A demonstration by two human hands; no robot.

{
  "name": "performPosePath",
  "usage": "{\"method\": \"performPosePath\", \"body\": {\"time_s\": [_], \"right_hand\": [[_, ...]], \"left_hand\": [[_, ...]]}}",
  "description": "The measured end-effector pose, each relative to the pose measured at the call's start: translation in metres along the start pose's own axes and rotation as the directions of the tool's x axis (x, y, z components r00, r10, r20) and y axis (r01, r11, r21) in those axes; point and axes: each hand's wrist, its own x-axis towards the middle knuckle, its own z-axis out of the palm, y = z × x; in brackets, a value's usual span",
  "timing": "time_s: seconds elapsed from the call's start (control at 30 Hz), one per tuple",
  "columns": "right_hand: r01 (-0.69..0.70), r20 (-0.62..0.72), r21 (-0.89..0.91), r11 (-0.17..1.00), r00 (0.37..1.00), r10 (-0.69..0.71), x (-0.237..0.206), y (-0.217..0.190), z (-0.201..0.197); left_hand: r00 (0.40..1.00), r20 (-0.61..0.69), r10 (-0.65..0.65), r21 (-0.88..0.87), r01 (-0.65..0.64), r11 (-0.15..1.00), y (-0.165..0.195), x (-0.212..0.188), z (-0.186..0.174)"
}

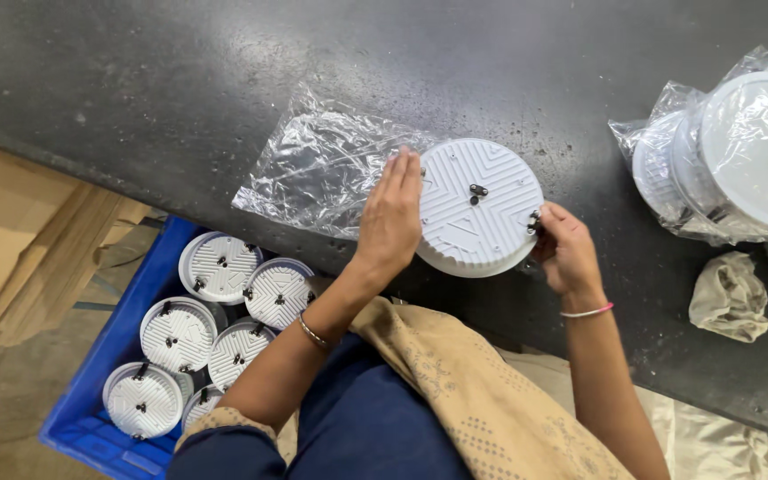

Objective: The person wraps round LED panel lights in clear plastic bags one at a time at a workbench, pressing each light into a bag and folding the plastic around it. Wrapped lights are stacked on the bench and placed into a blue plastic crate, with occasional empty bags retrieved from a sack on the floor.

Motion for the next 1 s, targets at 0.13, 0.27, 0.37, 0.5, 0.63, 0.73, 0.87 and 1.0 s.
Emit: {"method": "performPosePath", "body": {"time_s": [0.13,0.27,0.37,0.5,0.63,0.73,0.87,1.0], "right_hand": [[0.009,-0.026,-0.123,0.992,1.000,-0.013,-0.010,0.013,0.008],[-0.070,-0.008,-0.056,0.996,0.998,0.070,-0.013,0.024,0.022],[-0.068,-0.032,0.012,0.998,0.997,0.069,-0.009,0.025,0.031],[-0.053,-0.014,-0.033,0.998,0.998,0.053,-0.008,0.032,0.040],[0.015,0.061,0.122,0.992,0.998,-0.023,-0.004,0.054,0.052],[0.068,0.191,0.381,0.922,0.970,-0.150,0.002,0.067,0.057],[0.000,-0.053,0.154,0.988,0.999,0.008,0.019,0.070,0.058],[-0.014,-0.059,0.205,0.979,0.998,0.026,0.029,0.069,0.063]], "left_hand": [[0.992,0.023,0.121,0.132,-0.123,0.984,0.015,-0.003,0.007],[0.985,0.032,0.167,0.111,-0.170,0.979,0.031,-0.013,0.016],[0.988,0.042,0.148,-0.028,-0.147,0.989,0.036,-0.021,0.017],[0.982,0.008,0.187,-0.121,-0.185,0.975,0.040,-0.020,0.014],[0.960,0.045,0.278,-0.220,-0.261,0.940,0.062,-0.029,0.011],[0.929,0.052,0.367,-0.379,-0.322,0.868,0.079,-0.051,-0.001],[0.881,0.169,0.442,-0.542,-0.292,0.788,0.042,-0.056,-0.041],[0.893,0.236,0.382,0.069,-0.408,0.911,-0.034,-0.038,-0.080]]}}
